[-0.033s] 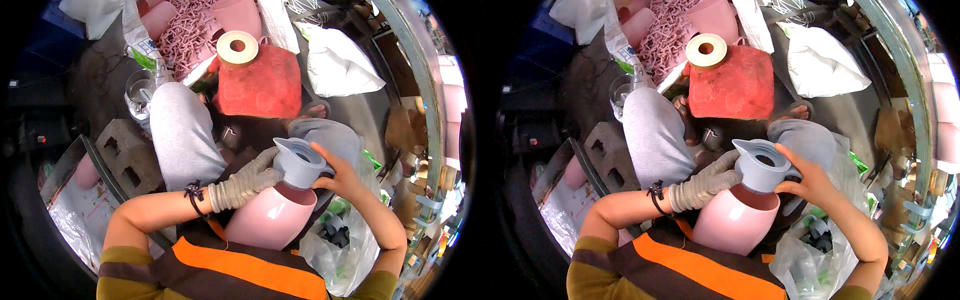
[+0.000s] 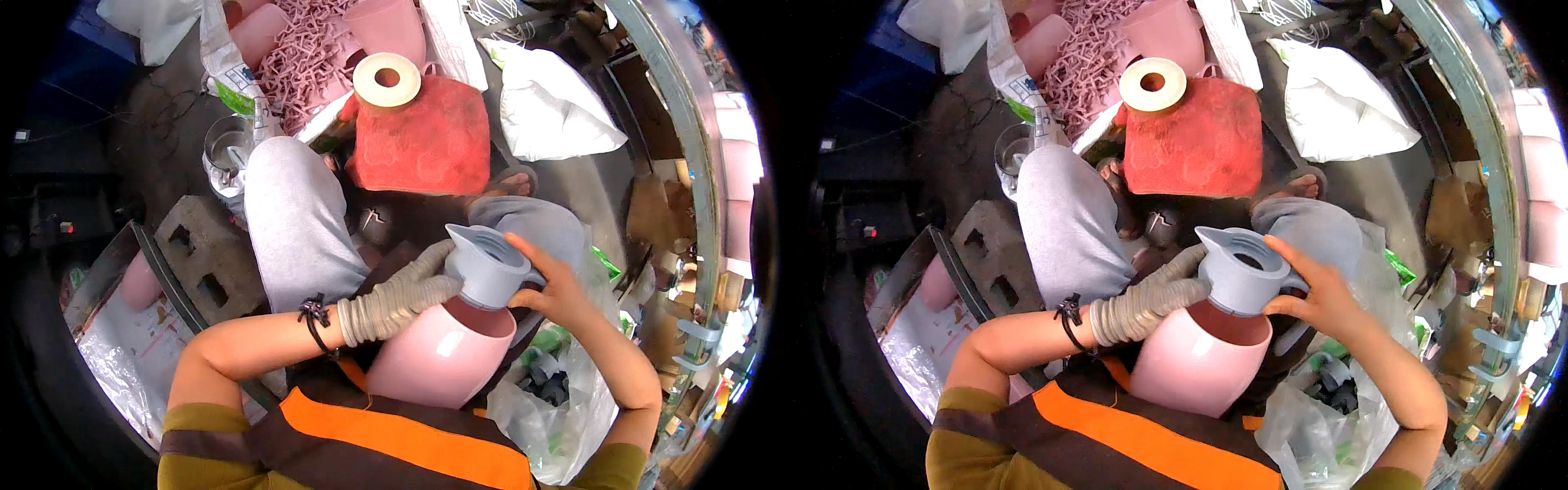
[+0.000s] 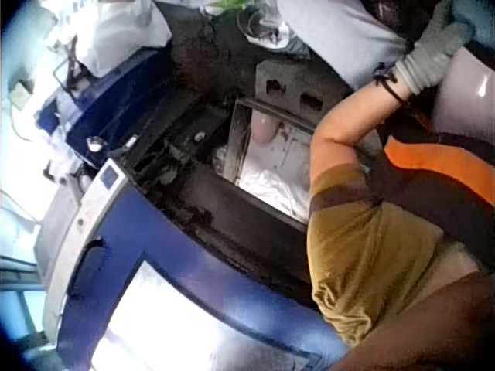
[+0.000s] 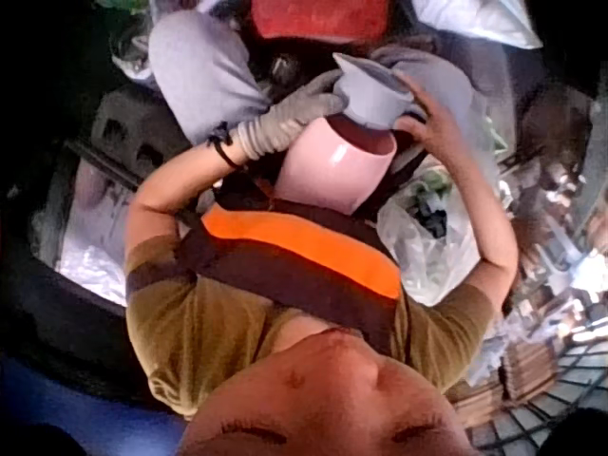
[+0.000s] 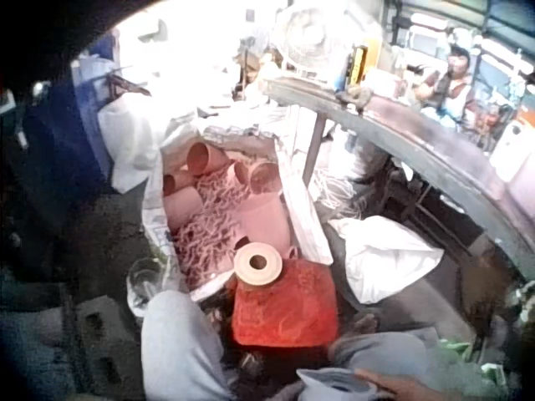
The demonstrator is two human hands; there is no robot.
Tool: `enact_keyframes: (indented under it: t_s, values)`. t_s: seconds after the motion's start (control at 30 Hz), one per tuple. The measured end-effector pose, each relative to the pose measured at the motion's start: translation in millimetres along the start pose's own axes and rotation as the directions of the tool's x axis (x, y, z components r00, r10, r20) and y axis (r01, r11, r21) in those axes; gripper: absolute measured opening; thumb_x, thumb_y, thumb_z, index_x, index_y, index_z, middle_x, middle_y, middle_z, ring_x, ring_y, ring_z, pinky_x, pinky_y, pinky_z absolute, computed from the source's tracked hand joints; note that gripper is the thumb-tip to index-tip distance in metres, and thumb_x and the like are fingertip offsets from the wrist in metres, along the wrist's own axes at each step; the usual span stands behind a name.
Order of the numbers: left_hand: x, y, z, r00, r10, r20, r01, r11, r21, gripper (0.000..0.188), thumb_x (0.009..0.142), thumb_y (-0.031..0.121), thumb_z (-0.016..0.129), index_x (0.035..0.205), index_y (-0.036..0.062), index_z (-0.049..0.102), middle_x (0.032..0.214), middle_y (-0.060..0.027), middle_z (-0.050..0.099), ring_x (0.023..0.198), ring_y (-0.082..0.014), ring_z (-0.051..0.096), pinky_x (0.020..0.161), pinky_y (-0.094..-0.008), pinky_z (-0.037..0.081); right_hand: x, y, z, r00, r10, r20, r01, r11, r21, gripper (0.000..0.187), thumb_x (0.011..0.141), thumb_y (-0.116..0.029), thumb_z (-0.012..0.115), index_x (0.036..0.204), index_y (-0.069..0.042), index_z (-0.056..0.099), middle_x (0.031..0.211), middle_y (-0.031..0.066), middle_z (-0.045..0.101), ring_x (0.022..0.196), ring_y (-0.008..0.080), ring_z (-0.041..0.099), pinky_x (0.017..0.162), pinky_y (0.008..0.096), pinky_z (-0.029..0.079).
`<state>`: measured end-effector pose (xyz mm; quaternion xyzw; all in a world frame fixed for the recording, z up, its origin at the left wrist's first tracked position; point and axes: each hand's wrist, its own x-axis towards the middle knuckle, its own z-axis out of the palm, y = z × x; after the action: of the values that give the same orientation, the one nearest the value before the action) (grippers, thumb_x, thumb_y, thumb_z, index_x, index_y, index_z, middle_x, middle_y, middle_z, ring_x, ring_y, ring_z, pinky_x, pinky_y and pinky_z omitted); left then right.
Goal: The person assembles pink plastic pitchers by hand, fitting grey lids onto the bodies and moving them to a collection area.
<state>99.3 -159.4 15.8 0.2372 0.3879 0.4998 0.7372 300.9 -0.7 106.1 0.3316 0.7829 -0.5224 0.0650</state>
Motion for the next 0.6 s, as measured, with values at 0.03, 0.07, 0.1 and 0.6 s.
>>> enact_keyframes:
  t_s: [0.03, 0.07, 0.1, 0.6]
  values:
    - [0, 5, 0, 1.000, -0.002, -0.002, 0.002, 0.994, -0.105, 0.072, 0.090, 0.033, 0.061, 0.145, -0.0005, 0.028, 0.133, -0.0083, 0.048, 0.123, -0.0171, 0.044, 0.106, -0.0300, 0.034, -1, 2, 1, 0.999, -0.015, -0.039, 0.016, 0.999, 0.035, 0.082, 0.069, -0.017, 0.083, 0.140, -0.009, 0.045, 0.127, 0.0093, 0.059, 0.117, 0.0195, 0.055, 0.098, 0.0318, 0.041]
    - [-1, 24, -5, 0.990, -0.115, 0.081, 0.122, 0.988, -0.090, 0.071, 0.090, 0.033, 0.061, 0.144, -0.0006, 0.030, 0.131, -0.0082, 0.049, 0.121, -0.0170, 0.045, 0.104, -0.0298, 0.035, 1, 6, 3, 0.996, -0.035, -0.085, 0.041, 0.996, 0.074, 0.080, 0.069, -0.014, 0.083, 0.140, -0.009, 0.045, 0.126, 0.0084, 0.060, 0.116, 0.0195, 0.055, 0.098, 0.0317, 0.041]
    - [-2, 50, -13, 0.961, -0.226, 0.158, 0.239, 0.969, -0.066, 0.070, 0.090, 0.033, 0.061, 0.144, -0.0008, 0.031, 0.130, -0.0080, 0.051, 0.120, -0.0169, 0.047, 0.103, -0.0296, 0.037, 5, 14, 3, 0.968, -0.100, -0.230, 0.131, 0.983, 0.125, 0.074, 0.071, -0.009, 0.077, 0.139, -0.010, 0.047, 0.107, 0.0053, 0.064, 0.087, 0.0146, 0.062, 0.075, 0.0278, 0.050]
    - [-160, 172, -172, 0.324, 0.510, -0.797, -0.417, 0.833, 0.364, 0.050, 0.093, 0.028, 0.060, 0.134, 0.0051, 0.045, 0.117, -0.0080, 0.058, 0.098, -0.0203, 0.061, 0.086, -0.0353, 0.050, 36, 17, 9, 0.877, 0.040, -0.479, 0.117, 0.949, 0.294, 0.063, 0.084, -0.027, 0.069, 0.139, -0.008, 0.045, 0.116, 0.0095, 0.057, 0.067, 0.0091, 0.054, 0.054, 0.0243, 0.044]
